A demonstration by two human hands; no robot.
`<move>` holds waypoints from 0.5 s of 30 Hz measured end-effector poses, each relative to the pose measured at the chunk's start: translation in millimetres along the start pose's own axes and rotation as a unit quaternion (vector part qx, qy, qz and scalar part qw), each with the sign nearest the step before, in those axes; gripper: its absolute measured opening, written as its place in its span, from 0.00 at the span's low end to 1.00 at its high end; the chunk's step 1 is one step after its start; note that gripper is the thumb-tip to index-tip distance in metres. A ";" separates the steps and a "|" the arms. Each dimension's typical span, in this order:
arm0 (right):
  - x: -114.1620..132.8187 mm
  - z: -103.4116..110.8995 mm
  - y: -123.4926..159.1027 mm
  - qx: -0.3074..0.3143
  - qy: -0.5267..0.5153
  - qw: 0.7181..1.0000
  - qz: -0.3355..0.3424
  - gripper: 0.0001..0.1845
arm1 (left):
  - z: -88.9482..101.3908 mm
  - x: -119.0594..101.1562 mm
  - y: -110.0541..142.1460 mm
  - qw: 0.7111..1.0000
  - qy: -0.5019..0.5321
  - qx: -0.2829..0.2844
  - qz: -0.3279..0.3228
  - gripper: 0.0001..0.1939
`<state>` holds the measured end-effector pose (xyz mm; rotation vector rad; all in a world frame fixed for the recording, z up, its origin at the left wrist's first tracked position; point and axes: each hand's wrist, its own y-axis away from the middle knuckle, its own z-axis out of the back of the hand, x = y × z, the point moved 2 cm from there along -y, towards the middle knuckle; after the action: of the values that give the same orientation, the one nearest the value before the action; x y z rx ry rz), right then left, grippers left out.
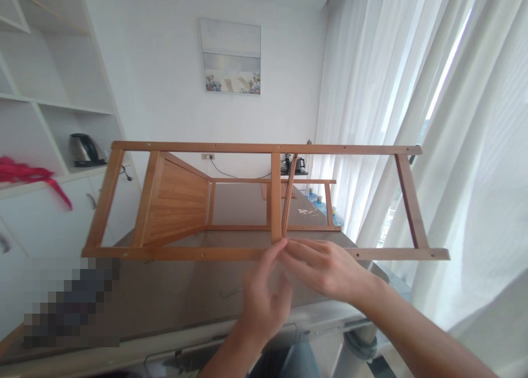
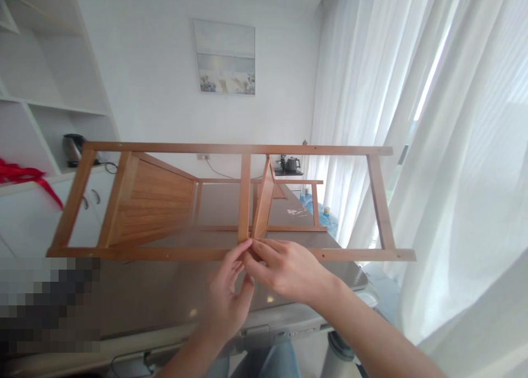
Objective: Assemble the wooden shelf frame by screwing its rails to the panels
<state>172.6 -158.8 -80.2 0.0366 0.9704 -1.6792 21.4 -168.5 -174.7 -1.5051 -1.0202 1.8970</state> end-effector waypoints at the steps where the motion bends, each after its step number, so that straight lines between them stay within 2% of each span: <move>1: 0.0 -0.7 1.0 0.002 0.000 1.000 0.000 0.10 | -0.1 2.2 -0.2 0.999 -0.038 -0.011 -0.021 0.25; 6: -0.3 -5.7 5.5 -0.006 -0.033 0.999 -0.025 0.08 | 1.0 5.6 -7.9 0.978 -0.169 -0.071 -0.099 0.21; 11: 3.3 -7.6 5.1 -0.019 -0.076 0.995 -0.064 0.11 | 3.3 -0.2 -13.1 0.973 -0.179 -0.078 -0.121 0.20; 15: 11.3 -6.5 3.9 -0.028 -0.060 0.994 -0.082 0.12 | 1.8 -0.4 -9.5 0.976 -0.163 -0.076 -0.122 0.19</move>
<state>168.8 -164.0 -92.2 -0.1844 0.9499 -1.7806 19.2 -163.6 -166.7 -1.1008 -1.4546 1.9605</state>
